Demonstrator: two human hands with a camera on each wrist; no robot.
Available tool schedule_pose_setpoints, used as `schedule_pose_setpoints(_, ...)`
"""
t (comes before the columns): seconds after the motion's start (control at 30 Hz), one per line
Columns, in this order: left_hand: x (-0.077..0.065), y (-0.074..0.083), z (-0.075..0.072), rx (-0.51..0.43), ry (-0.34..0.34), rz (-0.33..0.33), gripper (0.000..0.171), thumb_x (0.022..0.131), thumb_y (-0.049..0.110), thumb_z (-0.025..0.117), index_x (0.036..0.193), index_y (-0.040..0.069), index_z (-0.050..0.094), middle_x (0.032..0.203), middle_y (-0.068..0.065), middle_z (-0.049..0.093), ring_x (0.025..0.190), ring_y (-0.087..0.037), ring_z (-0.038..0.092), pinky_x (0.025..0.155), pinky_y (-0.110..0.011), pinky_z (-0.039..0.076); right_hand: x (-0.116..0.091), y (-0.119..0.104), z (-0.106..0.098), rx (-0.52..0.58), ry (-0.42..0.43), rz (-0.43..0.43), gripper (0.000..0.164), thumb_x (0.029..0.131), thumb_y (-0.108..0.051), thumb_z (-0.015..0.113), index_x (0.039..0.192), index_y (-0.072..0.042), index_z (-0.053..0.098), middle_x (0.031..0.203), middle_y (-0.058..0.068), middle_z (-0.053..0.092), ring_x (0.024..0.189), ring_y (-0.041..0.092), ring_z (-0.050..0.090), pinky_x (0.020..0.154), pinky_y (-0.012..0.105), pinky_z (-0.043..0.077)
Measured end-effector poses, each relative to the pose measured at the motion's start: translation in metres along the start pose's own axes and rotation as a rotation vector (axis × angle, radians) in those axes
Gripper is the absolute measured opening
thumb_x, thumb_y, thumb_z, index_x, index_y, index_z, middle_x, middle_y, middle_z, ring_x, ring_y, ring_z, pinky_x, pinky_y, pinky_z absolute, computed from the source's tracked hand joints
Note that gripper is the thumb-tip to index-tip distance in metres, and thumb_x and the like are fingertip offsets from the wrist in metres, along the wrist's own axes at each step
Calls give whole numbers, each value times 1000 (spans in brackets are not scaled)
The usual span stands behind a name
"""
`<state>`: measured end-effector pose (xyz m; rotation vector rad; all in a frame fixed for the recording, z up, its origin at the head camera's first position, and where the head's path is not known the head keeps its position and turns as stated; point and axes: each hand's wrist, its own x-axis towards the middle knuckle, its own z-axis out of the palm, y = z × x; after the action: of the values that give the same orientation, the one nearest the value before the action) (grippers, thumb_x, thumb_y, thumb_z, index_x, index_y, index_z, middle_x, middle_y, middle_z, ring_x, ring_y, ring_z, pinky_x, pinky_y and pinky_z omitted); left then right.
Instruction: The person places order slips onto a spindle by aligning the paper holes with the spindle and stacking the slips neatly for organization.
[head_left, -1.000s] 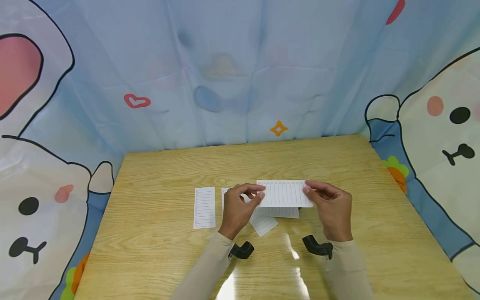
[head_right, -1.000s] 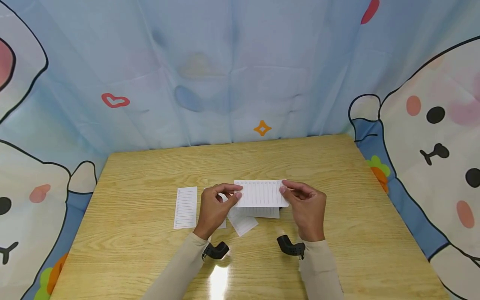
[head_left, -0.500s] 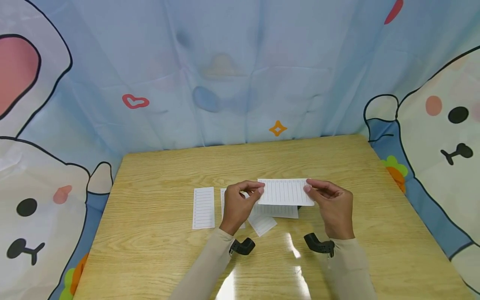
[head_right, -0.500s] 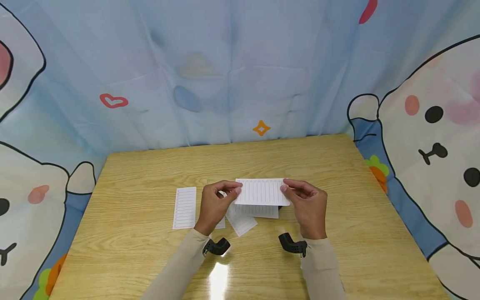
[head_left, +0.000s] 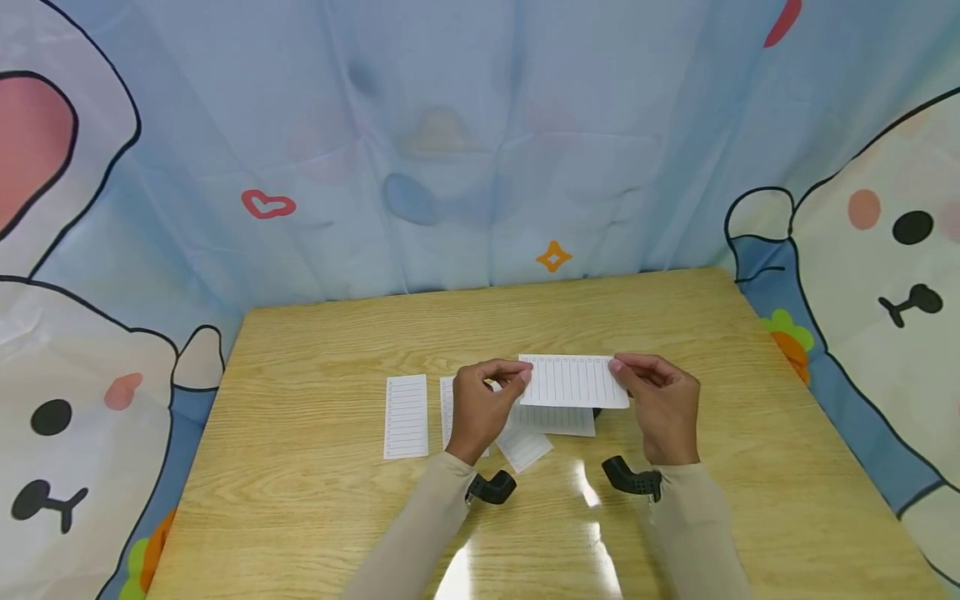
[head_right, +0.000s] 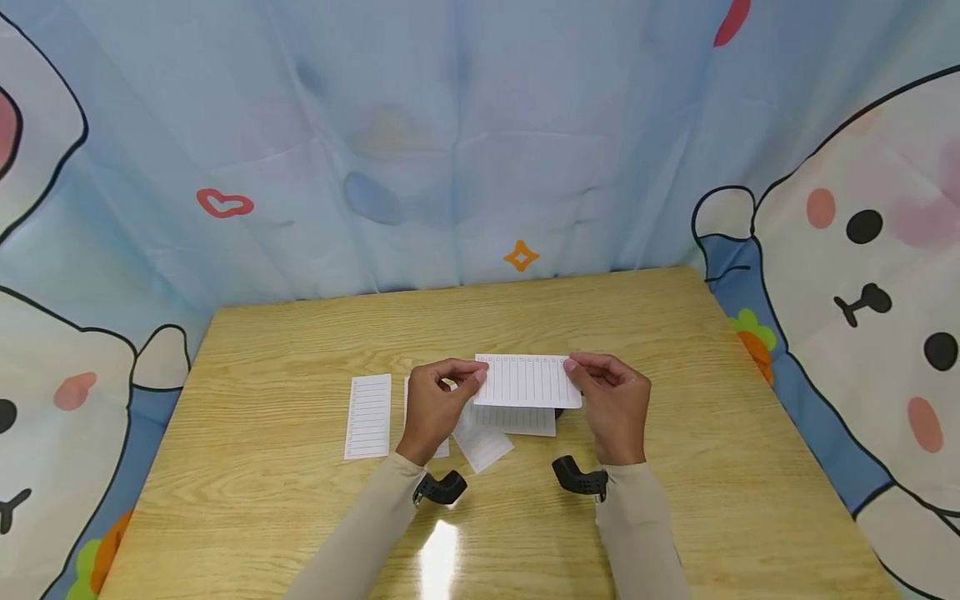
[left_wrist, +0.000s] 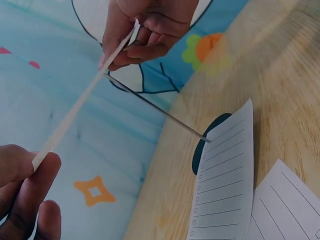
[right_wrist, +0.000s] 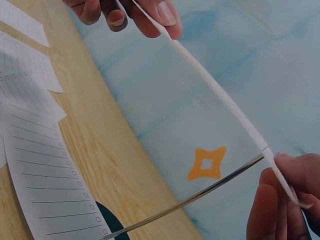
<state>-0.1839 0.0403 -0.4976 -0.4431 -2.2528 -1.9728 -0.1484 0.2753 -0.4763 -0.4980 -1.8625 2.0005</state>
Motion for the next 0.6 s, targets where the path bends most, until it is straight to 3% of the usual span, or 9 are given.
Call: schedule_pose_setpoints(0.6, -3, -3, -3, 32, 12, -26, 9, 98, 20, 78, 102, 19, 86, 88, -4, 80, 78, -10, 64, 63, -20, 43, -5, 2, 1, 6, -13, 40, 23, 92, -4, 82, 110, 9, 76, 89, -4, 78, 81, 10, 71, 70, 19, 59)
